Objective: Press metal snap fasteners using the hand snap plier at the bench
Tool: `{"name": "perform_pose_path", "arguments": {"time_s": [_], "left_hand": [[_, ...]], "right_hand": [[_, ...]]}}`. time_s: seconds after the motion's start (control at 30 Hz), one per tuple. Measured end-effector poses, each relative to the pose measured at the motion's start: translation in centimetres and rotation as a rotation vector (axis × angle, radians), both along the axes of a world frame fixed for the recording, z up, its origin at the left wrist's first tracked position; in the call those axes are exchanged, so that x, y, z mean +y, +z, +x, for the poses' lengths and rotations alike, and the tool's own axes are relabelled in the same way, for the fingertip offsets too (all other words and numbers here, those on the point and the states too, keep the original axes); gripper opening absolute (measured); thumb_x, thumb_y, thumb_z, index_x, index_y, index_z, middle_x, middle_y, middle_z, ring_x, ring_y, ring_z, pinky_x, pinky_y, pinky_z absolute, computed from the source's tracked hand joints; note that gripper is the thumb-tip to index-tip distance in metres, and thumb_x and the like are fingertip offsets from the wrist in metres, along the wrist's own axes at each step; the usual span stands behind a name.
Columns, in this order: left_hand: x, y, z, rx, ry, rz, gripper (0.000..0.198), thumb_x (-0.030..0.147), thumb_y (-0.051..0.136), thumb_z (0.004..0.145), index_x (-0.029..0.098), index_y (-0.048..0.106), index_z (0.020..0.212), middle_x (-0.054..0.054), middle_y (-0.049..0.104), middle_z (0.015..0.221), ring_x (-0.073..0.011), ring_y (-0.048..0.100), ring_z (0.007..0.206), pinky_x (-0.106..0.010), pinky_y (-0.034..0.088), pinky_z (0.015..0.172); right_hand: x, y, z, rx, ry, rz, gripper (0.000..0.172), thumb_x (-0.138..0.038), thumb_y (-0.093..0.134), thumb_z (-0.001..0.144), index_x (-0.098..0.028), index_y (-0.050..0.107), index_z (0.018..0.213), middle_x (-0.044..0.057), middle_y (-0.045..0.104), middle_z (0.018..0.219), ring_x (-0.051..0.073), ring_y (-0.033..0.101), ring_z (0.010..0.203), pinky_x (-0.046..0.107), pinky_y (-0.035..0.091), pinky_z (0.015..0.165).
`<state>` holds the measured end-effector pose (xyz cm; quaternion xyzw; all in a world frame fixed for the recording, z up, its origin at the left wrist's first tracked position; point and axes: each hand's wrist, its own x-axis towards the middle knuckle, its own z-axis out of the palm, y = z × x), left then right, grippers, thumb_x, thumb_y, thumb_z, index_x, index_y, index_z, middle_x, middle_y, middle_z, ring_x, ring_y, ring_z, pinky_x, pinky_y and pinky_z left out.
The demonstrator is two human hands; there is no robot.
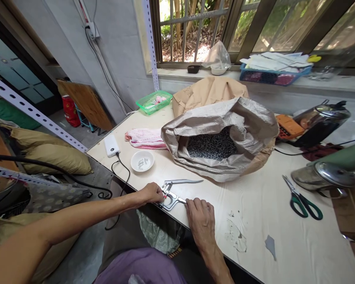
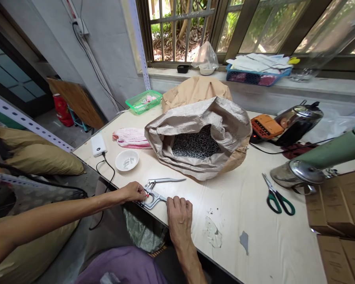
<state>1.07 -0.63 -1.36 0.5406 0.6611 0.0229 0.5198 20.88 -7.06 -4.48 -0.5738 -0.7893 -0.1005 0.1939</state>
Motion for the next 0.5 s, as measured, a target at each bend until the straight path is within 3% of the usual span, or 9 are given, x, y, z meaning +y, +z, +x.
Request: {"name": "perform_pose_path", "arguments": {"time_s": [0.17, 0.27, 0.37, 0.43, 0.5], "left_hand": [[-0.1, 0.1, 0.0, 0.004, 0.021, 0.008, 0.013, 0.025, 0.06, 0.053, 0.015, 0.052, 0.049, 0.006, 0.04, 0.043, -0.0084, 0.034, 0.048, -0.022, 0.025, 0.047], [-0.2, 0.3, 0.1, 0.016, 0.018, 0.015, 0.012, 0.023, 0.06, 0.053, 0.015, 0.051, 0.049, 0.006, 0.04, 0.044, -0.0081, 0.033, 0.048, -0.022, 0.022, 0.047], [-0.2, 0.4, 0.1, 0.021, 0.016, 0.009, 0.013, 0.023, 0.061, 0.053, 0.015, 0.052, 0.049, 0.007, 0.038, 0.042, -0.0079, 0.032, 0.047, -0.022, 0.021, 0.046], [-0.1, 0.4, 0.1, 0.012, 0.024, -0.006, 0.013, 0.022, 0.061, 0.053, 0.015, 0.051, 0.048, 0.007, 0.036, 0.041, -0.0075, 0.03, 0.046, -0.022, 0.02, 0.046], [-0.1, 0.4, 0.1, -0.007, 0.041, -0.026, 0.014, 0.021, 0.061, 0.053, 0.015, 0.05, 0.047, 0.007, 0.035, 0.039, -0.0072, 0.029, 0.045, -0.022, 0.02, 0.046]], "right_hand": [[-0.1, -0.1, 0.5, 0.03, 0.024, -0.05, 0.016, -0.017, 0.044, 0.089, -0.021, 0.059, 0.083, 0.002, 0.055, 0.072, 0.016, 0.046, 0.072, 0.031, 0.033, 0.073], [0.8, 0.3, 1.7, 0.066, 0.121, -0.184, 0.019, -0.031, 0.047, 0.089, -0.022, 0.059, 0.1, 0.006, 0.061, 0.096, 0.018, 0.052, 0.087, 0.032, 0.037, 0.077], [3.0, 1.0, 3.0, -0.001, 0.151, -0.351, 0.064, -0.052, 0.057, 0.077, -0.018, 0.045, 0.13, 0.016, 0.044, 0.137, 0.03, 0.04, 0.123, 0.043, 0.036, 0.094], [4.7, 1.5, 3.5, -0.076, 0.143, -0.476, 0.089, -0.059, 0.062, 0.068, -0.015, 0.034, 0.139, 0.018, 0.031, 0.146, 0.036, 0.024, 0.135, 0.051, 0.028, 0.101], [6.0, 2.0, 3.6, -0.135, 0.155, -0.584, 0.098, -0.061, 0.063, 0.064, -0.015, 0.028, 0.142, 0.019, 0.03, 0.147, 0.037, 0.018, 0.137, 0.056, 0.022, 0.104]]}}
